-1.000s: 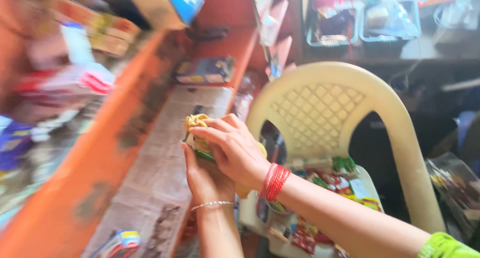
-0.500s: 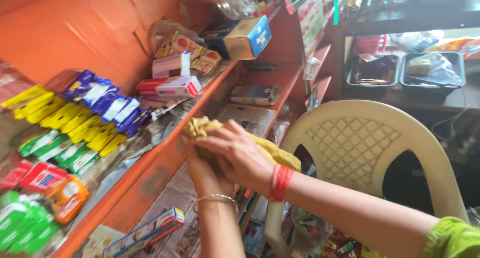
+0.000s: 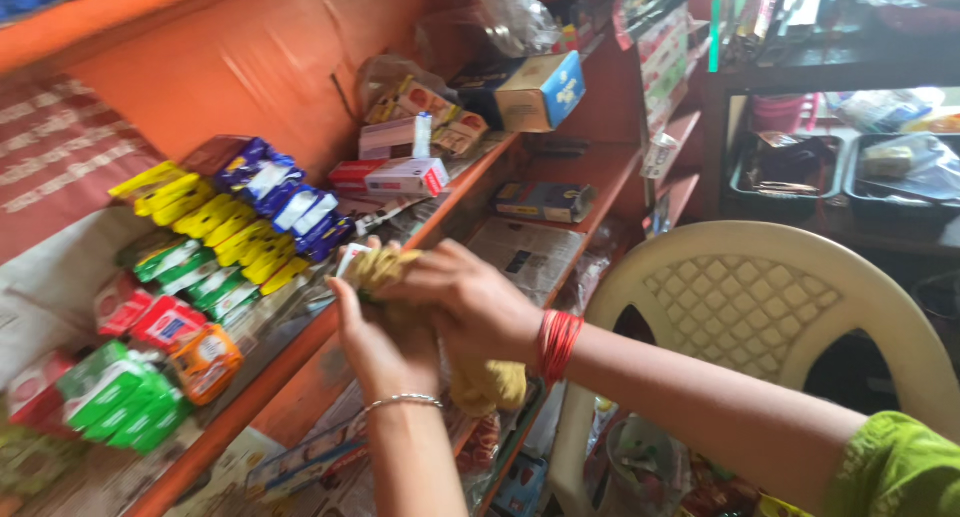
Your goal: The person wipes small snack packets with a yellow cloth, picking them up from a white plastic chair and placing them onto an orange shelf. The person handles various snack packets one at a time, wiping each before stacking them on the shelf.
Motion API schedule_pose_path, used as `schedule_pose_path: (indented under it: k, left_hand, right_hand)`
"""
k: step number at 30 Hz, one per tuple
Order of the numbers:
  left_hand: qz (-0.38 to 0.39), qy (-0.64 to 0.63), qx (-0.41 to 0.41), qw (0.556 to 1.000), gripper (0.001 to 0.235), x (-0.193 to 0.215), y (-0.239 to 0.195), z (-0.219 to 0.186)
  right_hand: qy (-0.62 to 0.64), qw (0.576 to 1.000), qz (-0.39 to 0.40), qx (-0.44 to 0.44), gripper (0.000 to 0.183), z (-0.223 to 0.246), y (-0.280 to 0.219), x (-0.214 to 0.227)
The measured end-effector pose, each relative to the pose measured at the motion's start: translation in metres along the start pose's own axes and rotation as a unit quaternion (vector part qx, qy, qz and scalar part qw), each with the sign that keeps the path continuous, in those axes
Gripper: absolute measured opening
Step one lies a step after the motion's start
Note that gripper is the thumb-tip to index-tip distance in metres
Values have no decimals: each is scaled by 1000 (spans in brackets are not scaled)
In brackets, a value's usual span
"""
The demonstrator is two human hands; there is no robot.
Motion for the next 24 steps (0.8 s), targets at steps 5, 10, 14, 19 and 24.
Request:
schedule_pose_path:
  k: [5, 10, 14, 19, 24]
  left_hand:
    - [46, -49, 9, 998, 54, -9, -3, 3]
    - [28, -24, -24, 999, 56, 1, 3, -44]
    - [-5, 21, -60, 998, 62, 16, 5, -94]
    - [-18, 71, -150, 986, 50, 18, 13, -172]
    - [-45, 270, -187, 943, 34, 16, 11, -235]
  right_hand:
    - [-26, 996, -11, -86, 56, -7, 23, -11]
    - [46, 999, 0, -25, 46, 35, 23, -22]
    - [85, 990, 1, -112, 30, 28, 33, -43]
    - [203, 928, 108, -292, 45, 2, 55, -116]
    - [463, 826, 123, -299, 57, 24, 87, -175]
Point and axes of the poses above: each hand's wrist, its own y-axis towards the middle knuckle, its own x-axis out of the back of the hand, z = x × y, the point moved 9 cm from there along y, towards the middle knuckle, and after that the axes turned 7 degrees about -x, right-handed, at the moved point
